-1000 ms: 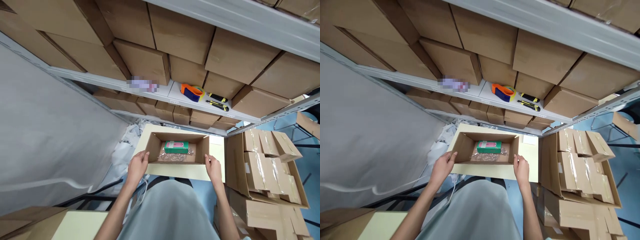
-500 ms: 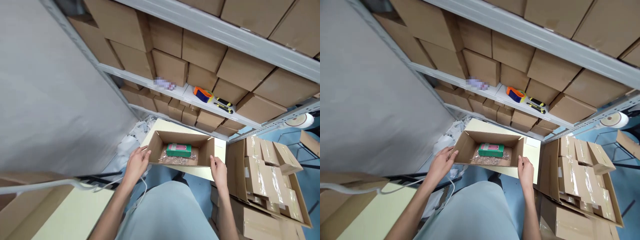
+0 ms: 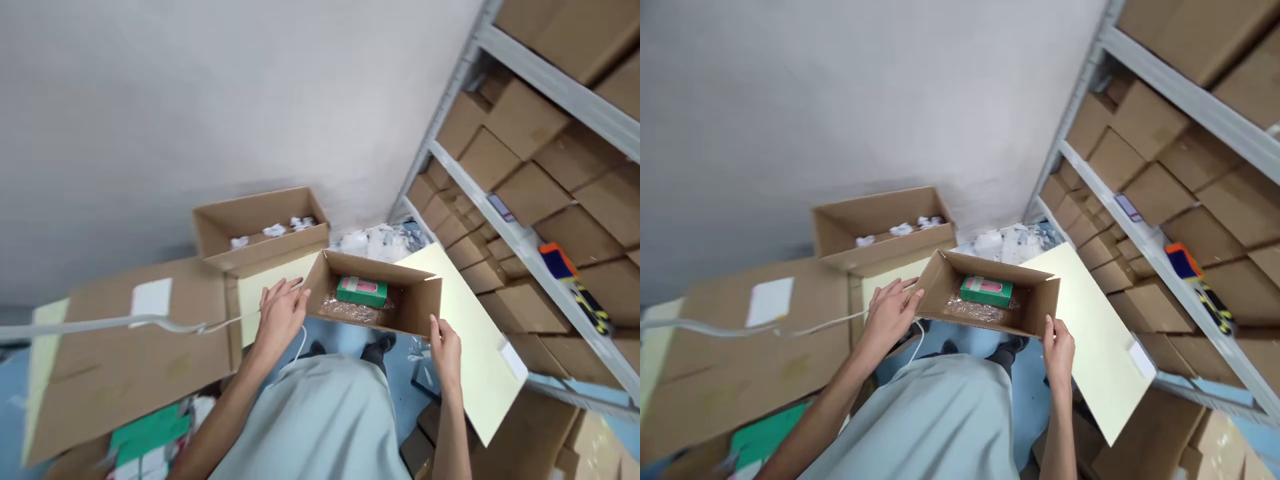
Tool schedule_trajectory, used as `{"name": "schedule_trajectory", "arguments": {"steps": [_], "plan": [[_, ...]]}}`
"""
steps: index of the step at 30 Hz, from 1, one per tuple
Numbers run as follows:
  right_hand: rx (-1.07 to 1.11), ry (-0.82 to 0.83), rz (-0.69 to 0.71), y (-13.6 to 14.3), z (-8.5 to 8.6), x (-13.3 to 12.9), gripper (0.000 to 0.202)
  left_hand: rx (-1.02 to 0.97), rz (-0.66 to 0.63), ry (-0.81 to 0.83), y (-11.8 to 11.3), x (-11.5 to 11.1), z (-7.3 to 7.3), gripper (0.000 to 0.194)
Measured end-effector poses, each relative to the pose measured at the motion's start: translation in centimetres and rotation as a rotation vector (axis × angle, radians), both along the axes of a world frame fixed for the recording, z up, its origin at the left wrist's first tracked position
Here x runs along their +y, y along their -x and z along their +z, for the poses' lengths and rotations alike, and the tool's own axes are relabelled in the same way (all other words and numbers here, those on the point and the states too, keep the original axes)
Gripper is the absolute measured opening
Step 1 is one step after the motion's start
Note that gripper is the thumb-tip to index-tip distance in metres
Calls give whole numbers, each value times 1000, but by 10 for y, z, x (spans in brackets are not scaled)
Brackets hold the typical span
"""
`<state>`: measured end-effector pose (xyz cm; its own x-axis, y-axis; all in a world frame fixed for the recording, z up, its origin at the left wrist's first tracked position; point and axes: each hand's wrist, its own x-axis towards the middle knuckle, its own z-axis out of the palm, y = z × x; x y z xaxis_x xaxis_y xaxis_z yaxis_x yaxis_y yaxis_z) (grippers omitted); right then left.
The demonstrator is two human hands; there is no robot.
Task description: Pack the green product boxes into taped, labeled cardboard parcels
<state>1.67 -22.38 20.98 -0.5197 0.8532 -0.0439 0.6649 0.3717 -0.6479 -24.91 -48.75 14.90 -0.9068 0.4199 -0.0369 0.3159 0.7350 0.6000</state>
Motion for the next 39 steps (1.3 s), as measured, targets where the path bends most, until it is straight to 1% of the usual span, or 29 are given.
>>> {"name": "schedule_trajectory", "arguments": {"steps": [3, 6, 7, 9, 12, 15, 19, 23, 27, 29, 32, 35, 37, 39], "plan": [[-35, -25, 181, 57, -8, -28, 76, -3, 186, 15, 5, -73, -6, 50], [-67, -35, 350, 112, -13, -53, 77, 12, 341, 7, 2, -131, -11, 49], [-77, -43, 402, 129, -15, -60, 77, 19, 383, 1, -1, -146, -12, 49], [-95, -71, 491, 161, -17, -71, 77, 31, 458, -15, -5, -170, -14, 51], [-120, -110, 596, 204, -20, -82, 78, 34, 557, -34, -7, -188, -15, 52], [-144, -132, 670, 239, -24, -85, 78, 25, 621, -42, 1, -193, -16, 52], [-155, -179, 709, 275, -31, -82, 76, 8, 650, -28, 22, -187, -22, 53], [-205, -165, 750, 300, -40, -74, 74, -47, 654, -16, 41, -174, -29, 50], [-259, -80, 813, 317, -45, -55, 77, -81, 648, -15, 55, -165, -29, 51], [-275, 3, 843, 328, -42, -43, 78, -92, 661, 7, 62, -164, -26, 50], [-239, 106, 832, 357, -28, -25, 74, -98, 708, 13, 77, -163, -21, 54], [-171, 74, 831, 403, -10, -15, 74, -69, 732, 2, 96, -159, -16, 63], [-138, 23, 914, 441, -1, -17, 67, -52, 742, 10, 108, -155, -14, 64], [-134, -26, 1064, 483, 1, -26, 57, -55, 762, 27, 115, -150, -13, 60]]}}
